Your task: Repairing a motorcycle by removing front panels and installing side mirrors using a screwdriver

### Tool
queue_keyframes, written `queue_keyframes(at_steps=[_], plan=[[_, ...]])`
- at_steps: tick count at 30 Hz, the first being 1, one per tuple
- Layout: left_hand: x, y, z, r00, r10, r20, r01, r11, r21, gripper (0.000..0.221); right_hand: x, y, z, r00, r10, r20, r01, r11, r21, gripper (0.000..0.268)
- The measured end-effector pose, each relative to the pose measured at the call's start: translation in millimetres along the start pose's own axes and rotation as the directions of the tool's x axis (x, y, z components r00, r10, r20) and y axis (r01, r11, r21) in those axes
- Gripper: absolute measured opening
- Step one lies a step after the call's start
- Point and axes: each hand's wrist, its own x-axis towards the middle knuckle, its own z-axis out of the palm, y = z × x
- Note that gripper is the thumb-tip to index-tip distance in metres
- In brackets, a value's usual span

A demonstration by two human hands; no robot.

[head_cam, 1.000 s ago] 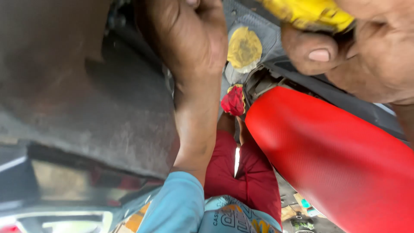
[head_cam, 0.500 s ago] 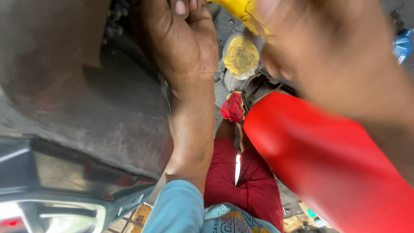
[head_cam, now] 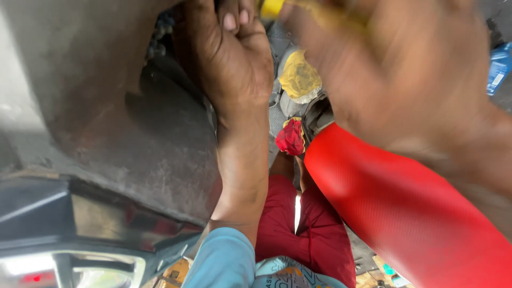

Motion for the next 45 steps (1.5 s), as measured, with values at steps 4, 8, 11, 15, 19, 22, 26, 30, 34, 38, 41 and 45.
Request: queue_keyframes(at_steps=[4, 8, 11, 15, 19, 22, 26, 30, 34, 38, 41, 45], plan=[[-13, -3, -5, 0.992, -0.12, -0.037, 0.121, 0.993, 0.019, 0.014, 5, -12, 1, 0.986, -0.009, -0.164, 0.009, 1.0, -0.006, 0.023], [-49, -9, 15, 0.972, -0.16, 0.171, 0.162, 0.987, 0.001, 0.014, -35, 46, -2, 0.985, 0.126, 0.118, -0.048, 0.855, -0.516, 0.017], [-59, -45, 3, 0.996, -0.09, -0.022, 0.09, 0.996, 0.018, 0.012, -1, 0, -36, 0.715, 0.618, 0.327, -0.673, 0.48, 0.564, 0.05], [-72, -57, 12, 0.984, -0.179, 0.004, 0.179, 0.984, 0.025, 0.019, -64, 43, -2, 0.938, -0.254, -0.236, 0.079, 0.819, -0.568, 0.015], [-70, -64, 17, 0.987, -0.156, -0.041, 0.158, 0.986, 0.046, 0.015, -60, 55, -6, 0.964, 0.177, -0.2, -0.164, 0.983, 0.083, 0.024], [-82, -61, 32, 0.978, -0.179, -0.104, 0.185, 0.981, 0.051, 0.026, -74, 75, -12, 0.991, 0.13, -0.022, -0.119, 0.954, 0.276, 0.015], [-84, -86, 44, 0.966, 0.001, -0.257, 0.054, 0.978, 0.203, 0.039, -91, 93, -1, 0.983, -0.133, -0.123, 0.088, 0.944, -0.318, 0.03], [-80, -101, 17, 0.986, -0.13, -0.106, 0.137, 0.989, 0.06, 0.028, -87, 83, 17, 0.93, -0.208, -0.303, -0.006, 0.815, -0.579, 0.024], [-81, -108, 10, 0.988, -0.12, -0.095, 0.128, 0.989, 0.073, 0.023, -71, 83, 12, 0.825, 0.53, 0.198, -0.443, 0.389, 0.807, 0.028], [-77, -119, -18, 0.996, -0.016, -0.089, 0.021, 0.998, 0.059, 0.014, -85, 91, 17, 0.836, 0.545, -0.063, -0.379, 0.657, 0.652, 0.017], [-73, -112, -4, 0.985, -0.163, 0.052, 0.167, 0.983, -0.08, 0.017, -97, 92, 27, 0.909, -0.22, -0.355, 0.06, 0.91, -0.409, 0.02], [-63, -111, -20, 0.997, -0.042, -0.062, 0.043, 0.999, 0.026, 0.017, -74, 81, 21, 0.959, 0.244, -0.144, -0.181, 0.918, 0.354, 0.053]])
